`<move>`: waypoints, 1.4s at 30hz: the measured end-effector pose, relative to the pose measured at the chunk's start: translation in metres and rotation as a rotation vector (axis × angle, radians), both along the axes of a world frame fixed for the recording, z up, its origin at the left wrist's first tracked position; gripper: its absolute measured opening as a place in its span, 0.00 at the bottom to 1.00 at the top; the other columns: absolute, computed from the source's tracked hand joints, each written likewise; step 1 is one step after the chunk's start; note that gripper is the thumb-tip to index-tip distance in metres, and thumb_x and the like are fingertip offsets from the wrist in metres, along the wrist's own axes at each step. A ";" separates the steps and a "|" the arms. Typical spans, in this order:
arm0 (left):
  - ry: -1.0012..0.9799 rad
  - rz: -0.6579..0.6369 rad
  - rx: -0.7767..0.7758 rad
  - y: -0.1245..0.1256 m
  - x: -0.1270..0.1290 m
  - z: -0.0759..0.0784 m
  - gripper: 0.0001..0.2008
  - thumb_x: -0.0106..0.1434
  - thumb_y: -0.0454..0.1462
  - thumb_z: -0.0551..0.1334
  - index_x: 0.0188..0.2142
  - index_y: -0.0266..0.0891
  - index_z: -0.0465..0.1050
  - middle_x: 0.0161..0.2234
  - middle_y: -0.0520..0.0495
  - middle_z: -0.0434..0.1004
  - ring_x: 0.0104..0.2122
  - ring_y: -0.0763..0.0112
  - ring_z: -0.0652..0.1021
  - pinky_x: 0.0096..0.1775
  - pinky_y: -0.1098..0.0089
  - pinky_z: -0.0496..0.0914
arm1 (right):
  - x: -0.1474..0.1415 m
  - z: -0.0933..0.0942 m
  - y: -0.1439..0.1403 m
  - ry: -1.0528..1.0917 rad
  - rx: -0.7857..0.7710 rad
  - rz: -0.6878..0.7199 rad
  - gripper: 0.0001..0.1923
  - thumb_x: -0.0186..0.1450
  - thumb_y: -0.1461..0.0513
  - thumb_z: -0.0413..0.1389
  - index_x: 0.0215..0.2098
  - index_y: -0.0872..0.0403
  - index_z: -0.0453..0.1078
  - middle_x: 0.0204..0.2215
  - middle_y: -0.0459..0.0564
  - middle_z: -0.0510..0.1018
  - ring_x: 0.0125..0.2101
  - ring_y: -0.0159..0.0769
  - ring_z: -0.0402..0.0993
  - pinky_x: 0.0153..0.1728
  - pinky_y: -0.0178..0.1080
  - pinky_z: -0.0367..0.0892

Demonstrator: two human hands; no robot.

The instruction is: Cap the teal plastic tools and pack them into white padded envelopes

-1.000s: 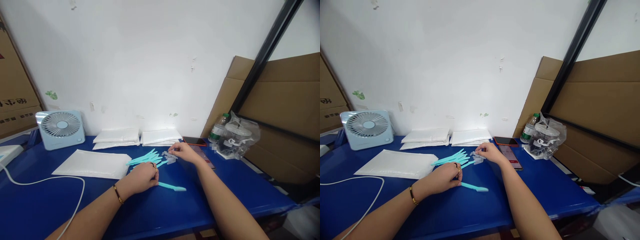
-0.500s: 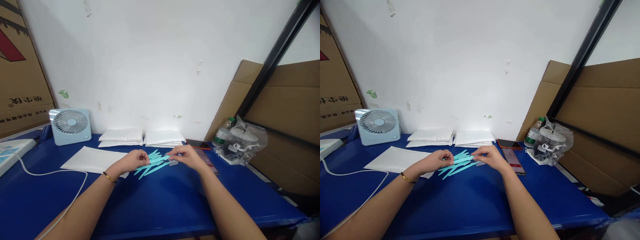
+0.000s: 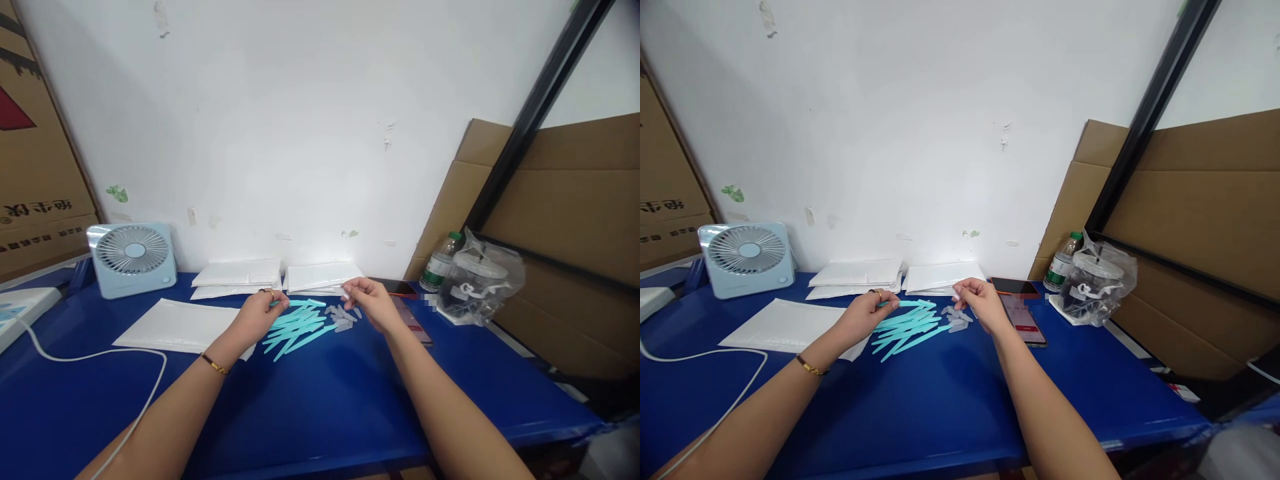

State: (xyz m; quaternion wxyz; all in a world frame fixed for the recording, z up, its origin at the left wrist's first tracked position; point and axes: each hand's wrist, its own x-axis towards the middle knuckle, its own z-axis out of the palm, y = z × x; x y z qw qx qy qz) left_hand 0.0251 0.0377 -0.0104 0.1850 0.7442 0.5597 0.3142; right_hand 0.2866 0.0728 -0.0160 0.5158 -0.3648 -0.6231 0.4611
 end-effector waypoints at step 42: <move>0.358 -0.387 -0.015 -0.009 0.026 -0.034 0.23 0.63 0.44 0.51 0.56 0.42 0.62 0.55 0.43 0.64 0.54 0.61 0.64 0.55 0.64 0.59 | 0.011 -0.031 0.033 -0.073 -0.042 -0.231 0.16 0.52 0.52 0.60 0.29 0.57 0.71 0.22 0.46 0.75 0.22 0.29 0.66 0.27 0.33 0.61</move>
